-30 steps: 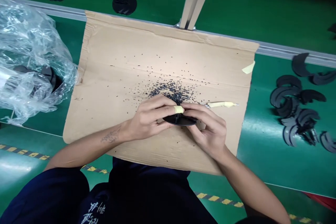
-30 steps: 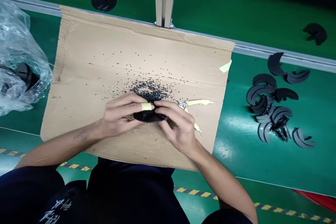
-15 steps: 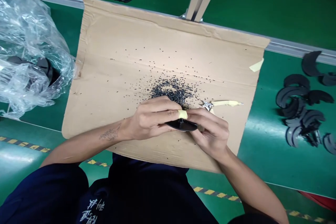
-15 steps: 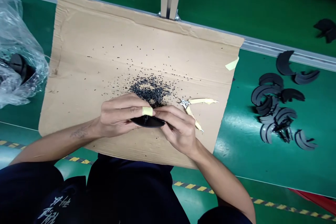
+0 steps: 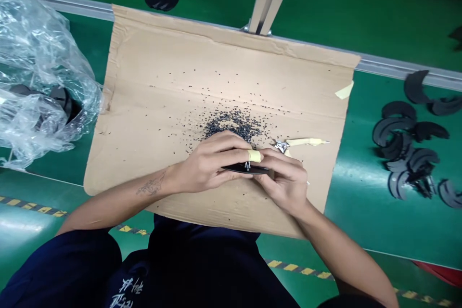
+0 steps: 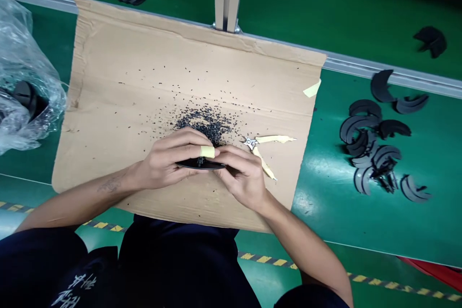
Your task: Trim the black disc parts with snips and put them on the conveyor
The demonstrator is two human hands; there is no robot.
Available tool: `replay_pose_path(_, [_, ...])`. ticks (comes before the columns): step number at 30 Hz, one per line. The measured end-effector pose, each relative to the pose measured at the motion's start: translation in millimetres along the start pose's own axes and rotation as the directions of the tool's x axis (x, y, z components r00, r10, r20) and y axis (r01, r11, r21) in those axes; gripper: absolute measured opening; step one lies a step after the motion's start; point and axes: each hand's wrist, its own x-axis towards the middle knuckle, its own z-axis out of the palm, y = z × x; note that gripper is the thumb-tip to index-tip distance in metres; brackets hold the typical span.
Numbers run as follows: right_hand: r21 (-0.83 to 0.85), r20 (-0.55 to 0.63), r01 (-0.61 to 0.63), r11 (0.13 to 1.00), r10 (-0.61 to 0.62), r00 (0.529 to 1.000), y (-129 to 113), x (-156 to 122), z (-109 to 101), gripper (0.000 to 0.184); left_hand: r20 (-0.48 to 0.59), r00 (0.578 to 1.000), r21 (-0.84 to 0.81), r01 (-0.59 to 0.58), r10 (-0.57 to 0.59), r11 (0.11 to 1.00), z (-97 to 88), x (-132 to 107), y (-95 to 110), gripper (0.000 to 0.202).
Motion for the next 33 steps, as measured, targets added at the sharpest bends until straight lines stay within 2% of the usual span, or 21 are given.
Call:
replay_pose_path(3, [-0.059, 0.037, 0.019, 0.998, -0.016, 0.999, 0, 4, -1, 0.017, -0.019, 0.999, 0.024, 0.043, -0.042, 0.999, -1.0, 0, 0, 0.020])
replay_pose_path(6, [-0.210, 0.097, 0.099, 0.973, -0.080, 0.992, -3, 9, -9, 0.038, -0.097, 0.992, 0.098, 0.091, -0.081, 0.991, -4.2, 1, -2, 0.019])
replay_pose_path(8, [-0.337, 0.137, 0.120, 0.934, -0.077, 0.988, -6, 10, -21, 0.046, -0.132, 0.988, 0.120, 0.101, -0.085, 0.988, -6.5, 1, -4, 0.017])
replay_pose_path(10, [-0.490, 0.177, 0.122, 0.863, -0.039, 0.983, -9, 10, -37, 0.050, -0.158, 0.984, 0.125, 0.099, -0.078, 0.987, -7.9, 1, -6, 0.017])
replay_pose_path(14, [-0.769, 0.186, 0.081, 0.634, 0.100, 0.977, -10, 1, -68, 0.060, -0.196, 0.978, 0.142, 0.100, -0.071, 0.985, -7.7, -1, -10, 0.024])
replay_pose_path(16, [-0.831, 0.184, 0.071, 0.551, 0.153, 0.971, -9, -5, -77, 0.058, -0.203, 0.977, 0.144, 0.095, -0.065, 0.985, -7.1, -3, -11, 0.022])
replay_pose_path(18, [-0.852, 0.185, 0.071, 0.519, 0.171, 0.968, -8, -6, -80, 0.051, -0.193, 0.978, 0.143, 0.104, -0.075, 0.984, -6.9, -4, -10, 0.018])
replay_pose_path(21, [-0.819, 0.160, 0.067, 0.570, 0.114, 0.980, -12, 1, -77, 0.043, -0.142, 0.977, 0.135, 0.181, -0.162, 0.974, -7.7, -3, -8, 0.019])
replay_pose_path(24, [-0.663, 0.138, 0.074, 0.745, 0.025, 0.990, -18, 16, -68, 0.037, -0.093, 0.968, 0.090, 0.240, -0.232, 0.967, -8.9, -3, -6, 0.018])
replay_pose_path(27, [-0.451, 0.131, 0.065, 0.890, -0.006, 0.991, -18, 29, -55, 0.034, -0.112, 0.968, 0.063, 0.233, -0.225, 0.970, -9.2, -3, -7, 0.015])
replay_pose_path(30, [-0.326, 0.151, 0.075, 0.942, -0.027, 0.988, -13, 33, -41, 0.030, -0.162, 0.963, 0.037, 0.226, -0.217, 0.973, -8.5, -4, -10, 0.017])
replay_pose_path(33, [-0.265, 0.163, 0.103, 0.959, -0.061, 0.985, -7, 28, -36, 0.028, -0.165, 0.965, -0.001, 0.207, -0.204, 0.978, -7.1, -3, -13, 0.017])
